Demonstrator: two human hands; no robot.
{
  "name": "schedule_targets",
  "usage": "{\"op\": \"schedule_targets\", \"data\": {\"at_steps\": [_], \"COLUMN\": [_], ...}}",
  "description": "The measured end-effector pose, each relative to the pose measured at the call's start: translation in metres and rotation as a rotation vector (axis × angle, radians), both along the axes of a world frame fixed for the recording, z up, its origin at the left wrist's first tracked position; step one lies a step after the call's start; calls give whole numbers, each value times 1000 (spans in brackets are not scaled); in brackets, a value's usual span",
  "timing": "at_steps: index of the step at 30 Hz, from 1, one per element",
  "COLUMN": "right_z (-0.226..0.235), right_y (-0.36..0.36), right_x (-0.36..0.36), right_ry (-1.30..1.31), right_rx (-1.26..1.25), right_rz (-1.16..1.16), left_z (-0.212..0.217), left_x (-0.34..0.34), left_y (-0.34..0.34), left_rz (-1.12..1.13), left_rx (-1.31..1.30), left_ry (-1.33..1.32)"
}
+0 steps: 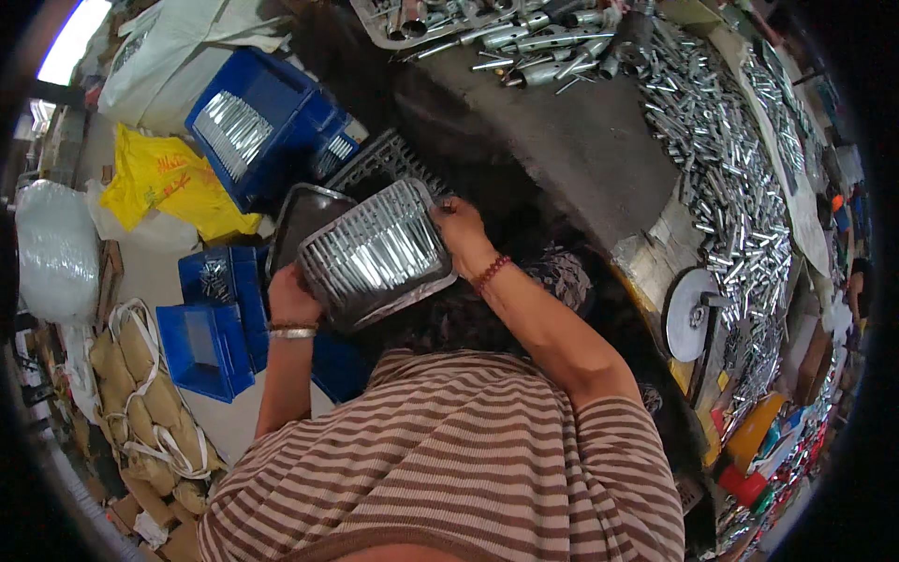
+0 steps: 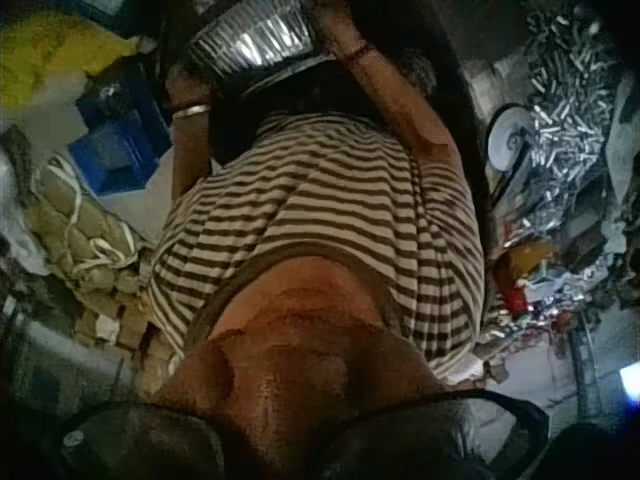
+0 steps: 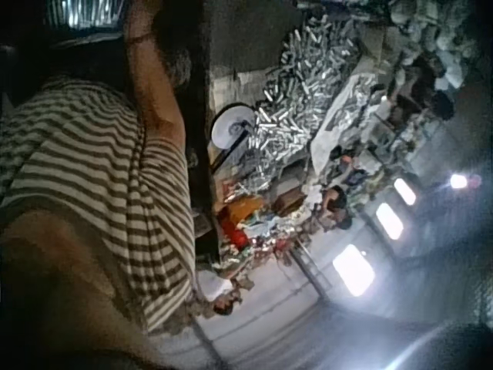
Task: The person assembles metal fasteners by hand and with a metal tool on a small round stand, arranges them into a metal tray, and empties the tray onto the table.
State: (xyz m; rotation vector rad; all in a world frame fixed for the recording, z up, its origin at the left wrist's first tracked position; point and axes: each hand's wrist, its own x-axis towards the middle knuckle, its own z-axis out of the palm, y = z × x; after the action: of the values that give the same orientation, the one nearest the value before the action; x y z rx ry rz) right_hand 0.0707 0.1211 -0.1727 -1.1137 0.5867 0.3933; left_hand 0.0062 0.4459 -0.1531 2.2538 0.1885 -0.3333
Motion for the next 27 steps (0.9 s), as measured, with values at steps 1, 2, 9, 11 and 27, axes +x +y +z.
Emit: {"op": "schedule_targets", "data": {"at_steps": [1, 2, 9, 11, 27], "right_z": [6, 25, 111, 138, 254], "right_y": [-4, -7, -37, -53, -284], "right_x": [-3, -8, -62, -77, -167], "right_ry": [-47, -65, -302, -286, -284], "right_rx": [-7, 19, -89, -49, -294], "right_rz": [-14, 32, 10, -32, -520], "left_z": [6, 15, 110, 134, 265], "left_x": [4, 0, 7, 24, 115], "left_y": [8, 18, 17, -5, -314], "left_rz": [-15, 58, 294, 25, -107], "left_rx": [-4, -329, -1164, -1069, -1132], "left_ry": [-24, -43, 343, 301, 625]}}
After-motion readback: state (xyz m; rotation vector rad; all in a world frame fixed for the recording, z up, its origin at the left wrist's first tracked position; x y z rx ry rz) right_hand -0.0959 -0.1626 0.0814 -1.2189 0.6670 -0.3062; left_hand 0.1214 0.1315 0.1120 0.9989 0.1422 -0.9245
